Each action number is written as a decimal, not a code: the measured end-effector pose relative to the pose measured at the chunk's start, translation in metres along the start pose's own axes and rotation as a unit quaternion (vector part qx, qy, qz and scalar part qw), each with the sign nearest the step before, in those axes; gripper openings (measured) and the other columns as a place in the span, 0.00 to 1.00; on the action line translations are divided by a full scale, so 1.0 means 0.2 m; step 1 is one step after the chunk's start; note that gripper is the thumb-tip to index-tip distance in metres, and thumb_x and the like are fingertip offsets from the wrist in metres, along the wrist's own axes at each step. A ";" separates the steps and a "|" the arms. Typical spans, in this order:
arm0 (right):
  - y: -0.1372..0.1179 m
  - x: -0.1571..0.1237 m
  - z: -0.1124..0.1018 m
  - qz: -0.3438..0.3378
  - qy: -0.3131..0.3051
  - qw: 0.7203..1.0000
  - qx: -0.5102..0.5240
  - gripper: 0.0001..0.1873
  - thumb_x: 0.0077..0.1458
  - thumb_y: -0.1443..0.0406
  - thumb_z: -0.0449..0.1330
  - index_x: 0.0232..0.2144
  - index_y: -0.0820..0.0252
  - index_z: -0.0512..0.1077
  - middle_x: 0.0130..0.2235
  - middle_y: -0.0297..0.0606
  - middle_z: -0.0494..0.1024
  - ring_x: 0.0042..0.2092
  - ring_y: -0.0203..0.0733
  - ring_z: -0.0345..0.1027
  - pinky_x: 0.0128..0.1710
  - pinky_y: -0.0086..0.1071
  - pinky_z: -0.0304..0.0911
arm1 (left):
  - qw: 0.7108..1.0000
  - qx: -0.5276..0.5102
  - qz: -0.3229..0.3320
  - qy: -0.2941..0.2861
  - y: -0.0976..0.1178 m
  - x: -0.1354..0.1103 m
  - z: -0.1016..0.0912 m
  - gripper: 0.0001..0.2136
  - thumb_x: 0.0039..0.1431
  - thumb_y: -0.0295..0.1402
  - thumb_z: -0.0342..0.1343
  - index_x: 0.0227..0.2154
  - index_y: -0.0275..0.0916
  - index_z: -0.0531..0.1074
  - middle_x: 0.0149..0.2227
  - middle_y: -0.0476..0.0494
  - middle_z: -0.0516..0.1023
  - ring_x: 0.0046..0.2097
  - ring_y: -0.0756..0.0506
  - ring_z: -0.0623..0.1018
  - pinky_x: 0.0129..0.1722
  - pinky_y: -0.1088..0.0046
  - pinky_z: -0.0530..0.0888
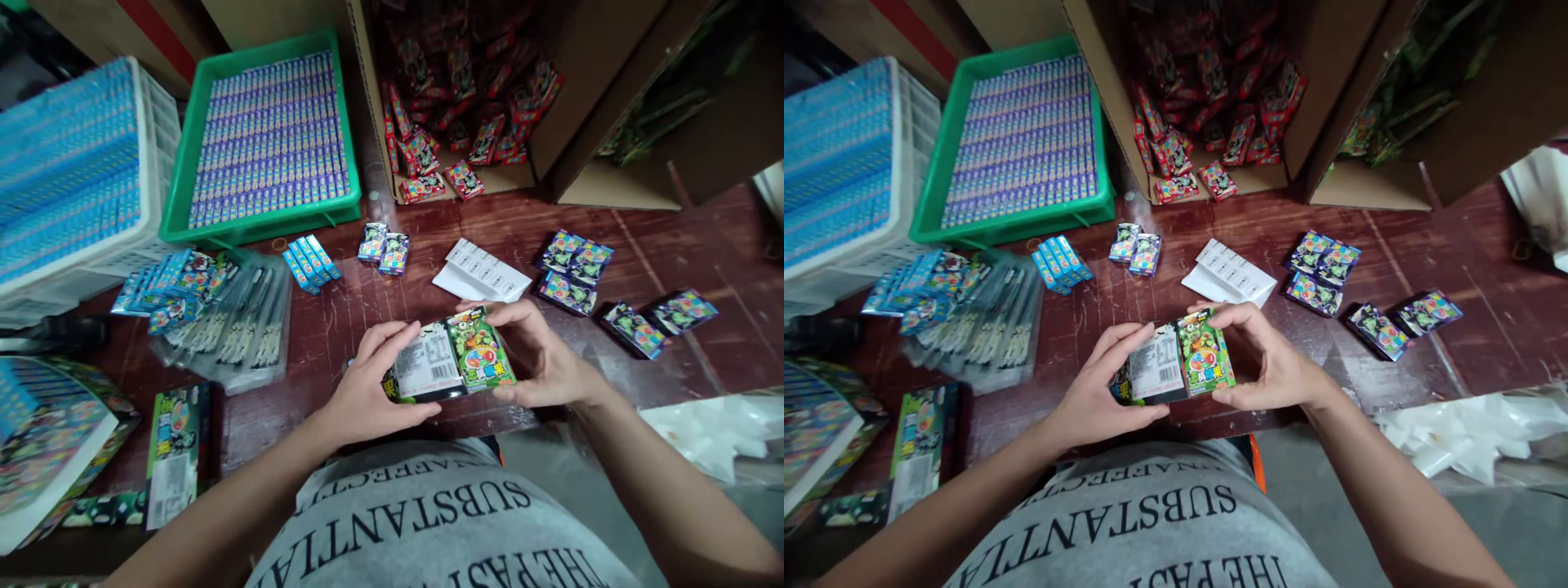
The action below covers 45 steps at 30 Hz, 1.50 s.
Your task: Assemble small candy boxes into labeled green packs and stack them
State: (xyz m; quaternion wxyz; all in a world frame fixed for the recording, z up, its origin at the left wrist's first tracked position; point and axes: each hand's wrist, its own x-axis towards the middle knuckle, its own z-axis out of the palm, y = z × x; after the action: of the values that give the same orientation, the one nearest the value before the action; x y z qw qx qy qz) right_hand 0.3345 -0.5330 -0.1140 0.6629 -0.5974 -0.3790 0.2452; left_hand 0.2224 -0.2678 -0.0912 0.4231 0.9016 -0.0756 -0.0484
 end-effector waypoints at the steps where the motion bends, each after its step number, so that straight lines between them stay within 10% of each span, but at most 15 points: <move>1: -0.01 0.01 -0.02 0.001 -0.008 1.000 -0.030 0.41 0.47 0.68 0.73 0.59 0.44 0.60 0.67 0.42 0.63 0.71 0.55 0.52 0.69 0.55 0.50 | 1.000 0.005 -0.002 0.013 0.00 0.00 0.00 0.46 0.48 0.39 0.72 0.68 0.52 0.55 0.63 0.41 0.61 0.64 0.37 0.67 0.65 0.53 0.67; 7: -0.06 0.09 -0.08 -0.004 -0.040 0.982 -0.184 0.40 0.55 0.63 0.70 0.64 0.40 0.58 0.73 0.38 0.55 0.73 0.54 0.45 0.72 0.61 0.25 | 0.991 0.065 -0.036 0.114 0.05 0.01 0.08 0.44 0.50 0.39 0.70 0.68 0.50 0.56 0.62 0.40 0.63 0.62 0.37 0.69 0.63 0.52 0.68; 10: -0.05 0.13 -0.02 0.004 -0.018 0.970 -0.241 0.38 0.59 0.60 0.67 0.67 0.42 0.58 0.75 0.39 0.47 0.74 0.57 0.42 0.72 0.61 0.36 | 0.984 0.063 -0.073 0.150 0.05 0.04 0.09 0.47 0.46 0.42 0.72 0.68 0.49 0.56 0.61 0.38 0.62 0.62 0.35 0.68 0.63 0.50 0.68; 16: 0.00 0.25 0.11 0.047 0.228 0.958 -0.164 0.21 0.63 0.58 0.62 0.58 0.46 0.70 0.55 0.41 0.77 0.55 0.49 0.73 0.58 0.48 0.69 | 0.960 -0.226 -0.099 0.131 0.02 0.16 0.05 0.28 0.65 0.42 0.59 0.66 0.46 0.62 0.61 0.38 0.71 0.60 0.39 0.73 0.62 0.54 0.70; 23: -0.04 0.32 0.01 0.070 0.141 0.962 -0.222 0.16 0.60 0.57 0.66 0.50 0.51 0.78 0.48 0.39 0.82 0.48 0.48 0.76 0.53 0.47 0.71 | 0.877 -0.433 -0.174 0.115 0.02 0.19 0.07 0.19 0.65 0.39 0.60 0.55 0.39 0.71 0.53 0.39 0.79 0.52 0.41 0.79 0.50 0.64 0.77; 37: -0.04 0.39 -0.05 0.121 0.034 0.977 -0.170 0.14 0.58 0.57 0.68 0.47 0.52 0.79 0.44 0.37 0.83 0.45 0.45 0.77 0.48 0.41 0.73 | 0.924 -0.374 -0.077 -0.006 -0.13 0.15 -0.11 0.22 0.62 0.32 0.62 0.56 0.45 0.61 0.49 0.41 0.76 0.45 0.45 0.80 0.43 0.66 0.77; 45: 0.06 0.34 0.07 0.094 0.299 0.947 -0.063 0.21 0.60 0.58 0.66 0.55 0.45 0.71 0.49 0.39 0.79 0.49 0.46 0.75 0.50 0.44 0.74 | 0.926 -0.364 -0.091 -0.035 -0.18 0.17 -0.15 0.24 0.62 0.32 0.61 0.58 0.46 0.62 0.51 0.41 0.74 0.43 0.46 0.79 0.41 0.67 0.77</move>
State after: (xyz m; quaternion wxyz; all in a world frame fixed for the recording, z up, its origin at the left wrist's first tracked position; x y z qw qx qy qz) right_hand 0.3657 -0.4700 -0.1116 0.6808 -0.7168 -0.1195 0.0921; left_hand 0.2629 -0.2285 -0.1018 0.7128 0.6867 0.0152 -0.1421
